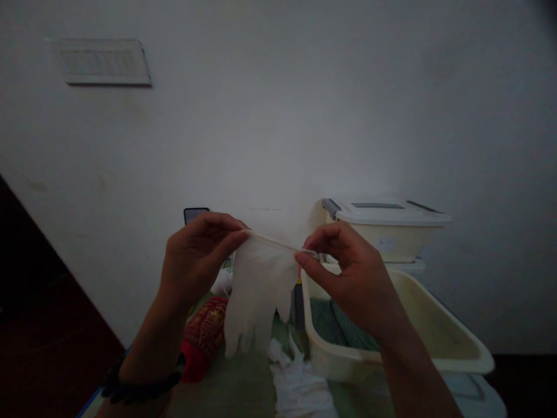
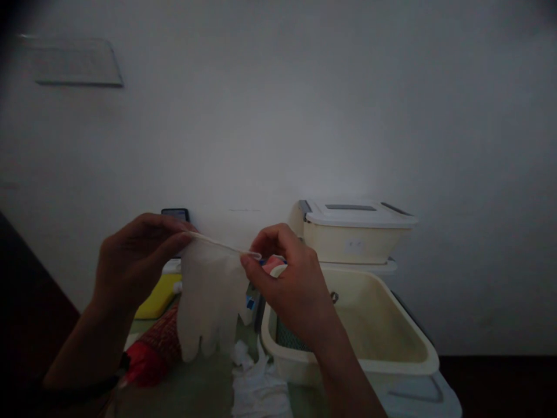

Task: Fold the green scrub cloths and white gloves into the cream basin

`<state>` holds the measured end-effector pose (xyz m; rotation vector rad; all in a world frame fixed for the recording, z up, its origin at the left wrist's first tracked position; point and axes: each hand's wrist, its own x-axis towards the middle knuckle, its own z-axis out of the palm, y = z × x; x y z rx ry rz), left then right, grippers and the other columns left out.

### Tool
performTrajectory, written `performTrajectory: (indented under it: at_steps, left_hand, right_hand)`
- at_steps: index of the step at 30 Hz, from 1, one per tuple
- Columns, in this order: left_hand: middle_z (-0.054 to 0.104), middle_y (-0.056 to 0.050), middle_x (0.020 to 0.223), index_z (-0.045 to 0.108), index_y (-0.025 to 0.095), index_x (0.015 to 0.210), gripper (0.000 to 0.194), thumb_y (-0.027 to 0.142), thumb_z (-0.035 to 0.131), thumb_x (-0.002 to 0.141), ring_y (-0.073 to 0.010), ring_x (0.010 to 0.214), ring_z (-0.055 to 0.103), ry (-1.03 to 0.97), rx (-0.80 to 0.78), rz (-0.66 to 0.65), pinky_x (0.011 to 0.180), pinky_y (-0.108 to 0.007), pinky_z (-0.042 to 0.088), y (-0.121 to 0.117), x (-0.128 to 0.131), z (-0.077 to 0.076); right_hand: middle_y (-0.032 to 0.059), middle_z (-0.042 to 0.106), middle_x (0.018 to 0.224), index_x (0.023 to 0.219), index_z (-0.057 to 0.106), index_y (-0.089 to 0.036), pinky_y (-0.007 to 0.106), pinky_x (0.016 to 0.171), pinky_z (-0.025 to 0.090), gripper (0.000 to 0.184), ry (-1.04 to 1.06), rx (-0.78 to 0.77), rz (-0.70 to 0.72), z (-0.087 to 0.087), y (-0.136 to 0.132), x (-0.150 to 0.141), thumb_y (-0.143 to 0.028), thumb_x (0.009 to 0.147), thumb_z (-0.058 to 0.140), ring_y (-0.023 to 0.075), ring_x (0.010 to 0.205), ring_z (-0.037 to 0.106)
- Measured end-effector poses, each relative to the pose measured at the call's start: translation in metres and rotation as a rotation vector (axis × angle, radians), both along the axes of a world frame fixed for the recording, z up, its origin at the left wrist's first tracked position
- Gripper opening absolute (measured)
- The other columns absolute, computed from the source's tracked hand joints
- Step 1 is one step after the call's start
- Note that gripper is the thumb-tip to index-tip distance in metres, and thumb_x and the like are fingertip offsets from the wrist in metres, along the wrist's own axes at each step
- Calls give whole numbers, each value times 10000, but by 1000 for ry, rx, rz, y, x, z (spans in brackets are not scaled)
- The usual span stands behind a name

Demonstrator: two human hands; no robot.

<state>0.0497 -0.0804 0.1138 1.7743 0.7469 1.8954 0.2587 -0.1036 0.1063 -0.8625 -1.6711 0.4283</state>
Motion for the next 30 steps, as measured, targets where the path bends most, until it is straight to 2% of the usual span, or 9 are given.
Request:
performTrajectory:
  at_steps: [3,7,12,19,23,26,30]
  left_hand:
    - [708,28,759,670,190,764,139,60,706,728,-76,702,663,21,-13,-69,623,-111,539,-2,3,0]
    - [703,41,756,675,203,783,138,68,693,762,-61,702,658,154,-11,-144,640,-91,526,-7,5,0]
    - [702,50,784,679,222,837,164,71,697,775,-52,730,652,328,25,-156,696,-85,512,-11,5,0]
    - [700,33,821,667,212,866,164,88,714,768,-77,757,671,282,1,-253,723,-130,543,-10,8,-2]
    - [717,17,789,672,199,809,163,52,710,750,-96,743,681,170,17,-227,700,-149,558,-10,11,0]
    - [722,-1,763,666,192,762,135,72,722,734,-126,727,686,99,20,-155,671,-189,576,-9,10,1]
    - [714,-11,727,651,193,726,116,143,754,707,-138,684,673,42,0,-61,620,-213,573,-6,6,2]
  right_hand:
    - [-19,619,869,948,561,-232,248,727,485,161,-50,-32,19,0,-1,0,-230,816,654,119,823,607]
    - [3,652,967,1001,587,-218,235,777,485,198,-187,-50,50,4,-6,-3,-275,824,654,123,906,617]
    - [-26,695,896,944,633,-219,193,739,477,123,-242,2,84,5,-11,-10,-304,854,638,100,844,640]
    - [-43,690,791,851,651,-211,191,668,453,34,-225,17,57,8,-11,-11,-244,847,648,88,737,624]
    - [-36,661,794,885,618,-222,214,676,469,91,-185,-36,65,7,-10,-7,-235,817,677,105,744,617]
    - [-31,637,814,918,546,-235,221,666,502,192,-50,-92,88,6,-8,-2,-259,799,696,117,760,634]
    - [-19,623,799,805,537,-223,216,617,509,166,3,-78,77,7,-7,4,-298,808,685,116,717,632]
